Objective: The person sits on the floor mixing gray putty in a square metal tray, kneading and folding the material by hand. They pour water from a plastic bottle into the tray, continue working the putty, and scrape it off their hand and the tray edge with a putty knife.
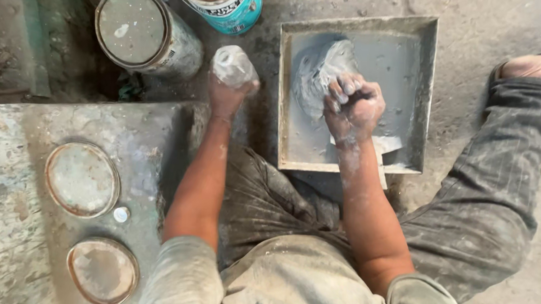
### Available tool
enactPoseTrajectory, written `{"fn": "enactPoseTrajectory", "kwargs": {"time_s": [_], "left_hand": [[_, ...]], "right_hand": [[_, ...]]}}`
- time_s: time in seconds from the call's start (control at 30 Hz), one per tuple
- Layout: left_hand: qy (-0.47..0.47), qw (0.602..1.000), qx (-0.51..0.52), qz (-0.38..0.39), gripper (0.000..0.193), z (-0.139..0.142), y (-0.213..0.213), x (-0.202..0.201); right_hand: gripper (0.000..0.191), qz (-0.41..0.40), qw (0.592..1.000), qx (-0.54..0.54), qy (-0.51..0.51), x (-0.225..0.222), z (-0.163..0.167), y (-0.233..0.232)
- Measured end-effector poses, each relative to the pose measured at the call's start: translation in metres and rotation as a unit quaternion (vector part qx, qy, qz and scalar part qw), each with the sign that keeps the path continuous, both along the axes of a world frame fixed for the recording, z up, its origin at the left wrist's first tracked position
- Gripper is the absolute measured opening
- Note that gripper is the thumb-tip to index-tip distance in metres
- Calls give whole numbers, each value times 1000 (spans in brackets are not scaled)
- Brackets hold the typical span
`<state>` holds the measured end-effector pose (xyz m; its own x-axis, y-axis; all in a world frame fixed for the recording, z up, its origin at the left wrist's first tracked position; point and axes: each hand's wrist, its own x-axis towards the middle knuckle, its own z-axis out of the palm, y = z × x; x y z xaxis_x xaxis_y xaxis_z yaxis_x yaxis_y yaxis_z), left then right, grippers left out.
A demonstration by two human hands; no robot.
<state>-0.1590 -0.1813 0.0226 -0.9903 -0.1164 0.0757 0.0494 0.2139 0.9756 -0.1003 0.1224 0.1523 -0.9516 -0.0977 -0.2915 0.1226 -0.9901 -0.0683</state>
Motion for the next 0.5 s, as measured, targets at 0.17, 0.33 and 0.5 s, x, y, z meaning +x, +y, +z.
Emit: {"fn": "enactPoseTrajectory", "kwargs": {"time_s": [0.17,0.33,0.5], "left_hand": [[23,995,22,96,86,10,11,-16],[-92,987,-28,129,62,91,41,97],[-154,862,483,-12,48,73,187,89]], "right_hand": [[13,-17,999,17,-21,5,-3,16],[16,-25,999,10,30,4,3,27],[25,19,986,-17,165,-9,-19,8]]}}
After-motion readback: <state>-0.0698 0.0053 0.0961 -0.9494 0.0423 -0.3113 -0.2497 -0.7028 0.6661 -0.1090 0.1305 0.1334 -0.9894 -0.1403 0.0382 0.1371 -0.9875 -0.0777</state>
